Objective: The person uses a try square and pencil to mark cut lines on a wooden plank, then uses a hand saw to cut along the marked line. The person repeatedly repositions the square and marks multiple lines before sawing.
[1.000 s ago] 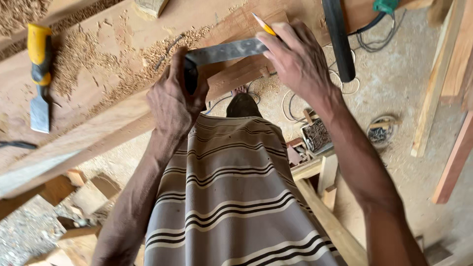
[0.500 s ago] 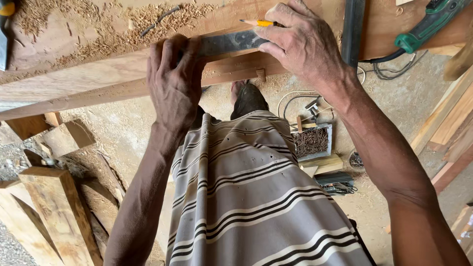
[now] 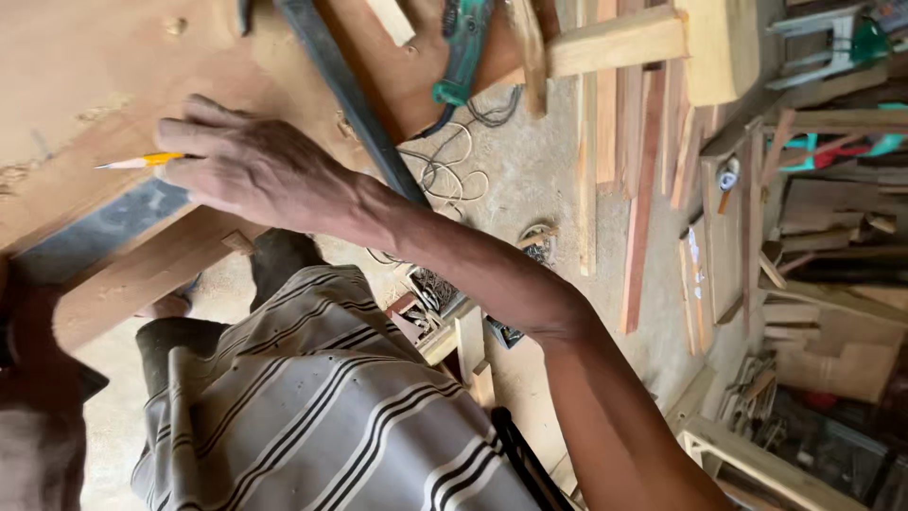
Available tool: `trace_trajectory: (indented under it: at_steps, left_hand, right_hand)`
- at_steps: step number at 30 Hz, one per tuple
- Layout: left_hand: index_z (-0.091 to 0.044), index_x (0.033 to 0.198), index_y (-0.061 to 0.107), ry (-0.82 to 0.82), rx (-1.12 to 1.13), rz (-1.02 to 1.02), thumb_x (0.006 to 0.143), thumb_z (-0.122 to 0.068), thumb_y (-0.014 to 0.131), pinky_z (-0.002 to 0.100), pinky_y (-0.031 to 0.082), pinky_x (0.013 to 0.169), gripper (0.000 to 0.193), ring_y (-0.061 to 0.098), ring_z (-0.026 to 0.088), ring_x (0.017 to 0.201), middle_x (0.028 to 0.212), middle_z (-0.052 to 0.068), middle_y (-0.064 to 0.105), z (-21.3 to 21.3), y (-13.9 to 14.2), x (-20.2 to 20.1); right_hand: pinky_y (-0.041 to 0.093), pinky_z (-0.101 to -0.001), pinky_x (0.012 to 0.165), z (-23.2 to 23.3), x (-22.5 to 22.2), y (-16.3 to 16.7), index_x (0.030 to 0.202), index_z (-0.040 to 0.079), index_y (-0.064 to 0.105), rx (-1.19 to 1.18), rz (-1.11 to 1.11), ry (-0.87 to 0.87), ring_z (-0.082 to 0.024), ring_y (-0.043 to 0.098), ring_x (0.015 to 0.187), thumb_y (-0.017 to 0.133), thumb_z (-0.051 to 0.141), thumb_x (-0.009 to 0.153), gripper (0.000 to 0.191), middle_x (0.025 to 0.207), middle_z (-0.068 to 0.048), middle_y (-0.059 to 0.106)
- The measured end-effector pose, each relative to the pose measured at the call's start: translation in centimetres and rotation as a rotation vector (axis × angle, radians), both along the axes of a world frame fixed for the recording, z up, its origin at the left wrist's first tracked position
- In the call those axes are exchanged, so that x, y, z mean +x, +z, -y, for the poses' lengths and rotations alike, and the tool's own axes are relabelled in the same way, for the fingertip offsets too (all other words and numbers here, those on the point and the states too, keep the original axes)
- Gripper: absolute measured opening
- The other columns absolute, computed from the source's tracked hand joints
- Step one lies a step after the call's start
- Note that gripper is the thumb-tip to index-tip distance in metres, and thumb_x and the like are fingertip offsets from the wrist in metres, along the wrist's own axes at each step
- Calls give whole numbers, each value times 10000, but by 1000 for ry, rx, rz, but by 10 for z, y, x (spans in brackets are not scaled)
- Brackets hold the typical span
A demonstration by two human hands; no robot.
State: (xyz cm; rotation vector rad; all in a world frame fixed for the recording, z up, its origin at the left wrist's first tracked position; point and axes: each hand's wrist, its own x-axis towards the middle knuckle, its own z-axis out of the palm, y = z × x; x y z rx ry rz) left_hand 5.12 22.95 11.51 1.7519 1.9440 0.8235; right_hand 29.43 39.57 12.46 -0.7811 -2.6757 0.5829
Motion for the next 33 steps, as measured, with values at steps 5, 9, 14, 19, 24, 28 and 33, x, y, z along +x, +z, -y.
trace_trajectory:
  at_steps: [5, 9, 14, 19, 24, 28, 33]
  left_hand:
    - [-3, 1234, 718, 21, -9, 37, 929, -65, 793, 411, 515, 950, 321, 571, 299, 1114, 1185, 129, 606, 10, 9, -18]
    - [13, 1226, 715, 31, -17, 86, 951, -22, 781, 404, 510, 954, 285, 569, 295, 1112, 1178, 130, 598, 4, 4, -24]
    - [32, 1216, 712, 63, -1, 209, 980, 31, 765, 394, 504, 958, 242, 566, 290, 1110, 1169, 132, 589, -5, 7, -40]
    - [-42, 1195, 731, 59, 114, -57, 999, -46, 809, 423, 518, 986, 211, 575, 302, 1157, 1138, 91, 600, -6, 4, -70]
    - [-38, 1244, 722, 44, 136, -186, 1018, -93, 765, 405, 521, 981, 236, 560, 263, 1155, 1164, 62, 595, 3, -2, -82]
    - [-42, 1231, 727, 44, 139, -180, 1029, -98, 769, 403, 521, 975, 214, 552, 252, 1149, 1218, 64, 596, -2, -9, -60]
    - [-51, 1202, 733, 49, 128, -203, 1003, -111, 785, 411, 516, 963, 214, 552, 261, 1135, 1195, 56, 604, -5, -16, -55]
  right_hand:
    - [565, -284, 871, 3, -10, 13, 1063, 68, 705, 30, 30, 6, -186, 549, 1079, 760, 161, 923, 177, 1136, -1, 547]
    - [562, -282, 928, -4, -19, 0, 1148, 73, 712, 74, 34, 18, -193, 550, 1099, 770, 164, 918, 254, 1182, 4, 555]
    - [562, -332, 977, -12, -41, -2, 1129, 102, 714, 93, 52, 76, -209, 585, 1112, 796, 114, 923, 222, 1176, -21, 607]
    - [570, -379, 929, -5, -61, 17, 1102, 46, 762, -3, 74, 90, -257, 660, 1097, 805, 43, 937, 170, 1126, -80, 684]
    - [565, -368, 896, 6, -64, 22, 1112, 16, 755, 90, 114, 132, -231, 681, 1011, 819, 84, 954, 184, 1065, -74, 707]
    - [558, -361, 869, 2, -45, 13, 1142, 25, 759, 99, 138, 118, -232, 696, 993, 829, 135, 976, 211, 1077, -85, 728]
    - [568, -367, 909, -2, -30, -12, 1184, 32, 763, 59, 137, 121, -220, 704, 976, 832, 154, 1012, 222, 1070, -88, 740]
